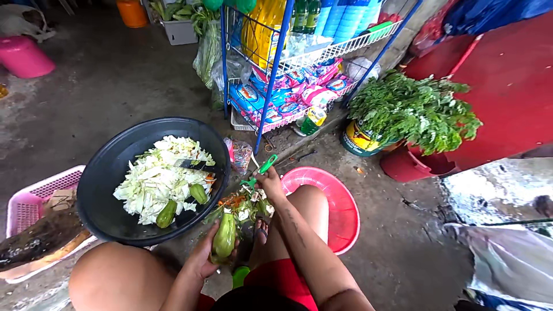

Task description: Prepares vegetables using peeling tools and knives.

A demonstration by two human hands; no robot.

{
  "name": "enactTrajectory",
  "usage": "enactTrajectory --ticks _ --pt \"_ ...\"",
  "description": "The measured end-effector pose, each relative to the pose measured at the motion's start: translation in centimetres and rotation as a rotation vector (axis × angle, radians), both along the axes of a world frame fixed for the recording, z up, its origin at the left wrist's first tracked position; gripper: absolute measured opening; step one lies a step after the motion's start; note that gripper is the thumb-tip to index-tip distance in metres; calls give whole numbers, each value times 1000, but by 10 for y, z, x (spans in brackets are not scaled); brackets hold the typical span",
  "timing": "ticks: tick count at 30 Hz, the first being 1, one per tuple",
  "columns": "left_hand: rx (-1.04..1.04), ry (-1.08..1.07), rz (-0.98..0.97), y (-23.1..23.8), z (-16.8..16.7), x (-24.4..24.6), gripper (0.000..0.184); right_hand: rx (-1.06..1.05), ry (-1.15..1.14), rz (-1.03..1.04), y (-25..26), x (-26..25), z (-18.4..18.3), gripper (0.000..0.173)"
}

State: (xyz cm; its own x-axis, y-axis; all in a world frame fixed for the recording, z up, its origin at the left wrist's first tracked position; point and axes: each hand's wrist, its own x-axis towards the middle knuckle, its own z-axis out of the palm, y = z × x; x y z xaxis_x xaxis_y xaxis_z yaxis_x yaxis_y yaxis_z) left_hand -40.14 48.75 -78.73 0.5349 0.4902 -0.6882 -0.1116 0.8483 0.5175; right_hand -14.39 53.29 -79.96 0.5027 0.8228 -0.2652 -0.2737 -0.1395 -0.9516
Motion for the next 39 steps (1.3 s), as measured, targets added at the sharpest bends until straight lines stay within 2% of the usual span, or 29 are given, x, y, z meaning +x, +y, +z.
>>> enactTrajectory --ticks 2,4,6,9,12,14,16,19,21,22,23,25,27,29,31,34,39 --pt "27 12 45 2 -3 -1 70 26 0 -34 -5 -1 8 46" --pt "69 46 99 3 -6 0 62 51 42 24 -19 -15 21 46" --pt "65 81 160 6 -2 2 52 71 163 165 -36 -37 31 43" --pt "51 104 225 8 0 6 55 53 302 456 -58 -67 33 35" --pt "60 83 224 6 -3 5 55 52 344 588 -59 -77 26 37" --pt "48 110 176 4 -1 5 54 67 338 540 -50 -72 25 38" --pt "21 106 100 -2 5 4 55 83 217 366 -30 -52 23 40" --pt "12 8 18 -8 10 2 57 1 -234 174 -2 -4 0 48" --pt "15 -30 45 -1 5 0 63 -8 -451 122 2 9 -4 46" --pt "15 -22 79 2 2 -1 66 11 -450 107 -1 7 -1 46" --pt "24 -3 106 4 0 -1 70 36 -352 93 -6 2 4 45" --pt "42 9 135 8 -3 1 70 81 55 38 -16 -15 18 40" --pt "44 7 156 11 -4 1 57 63 395 12 -26 -32 26 35" --pt "58 10 179 10 -4 2 43 31 540 14 -35 -42 27 31" --pt "176 15 170 8 -6 1 37 38 548 21 -40 -47 26 29" --pt "345 39 150 7 -6 -3 48 94 371 51 -45 -52 27 32" --pt "396 -13 91 7 -2 -8 67 196 -27 76 -52 -62 32 35"
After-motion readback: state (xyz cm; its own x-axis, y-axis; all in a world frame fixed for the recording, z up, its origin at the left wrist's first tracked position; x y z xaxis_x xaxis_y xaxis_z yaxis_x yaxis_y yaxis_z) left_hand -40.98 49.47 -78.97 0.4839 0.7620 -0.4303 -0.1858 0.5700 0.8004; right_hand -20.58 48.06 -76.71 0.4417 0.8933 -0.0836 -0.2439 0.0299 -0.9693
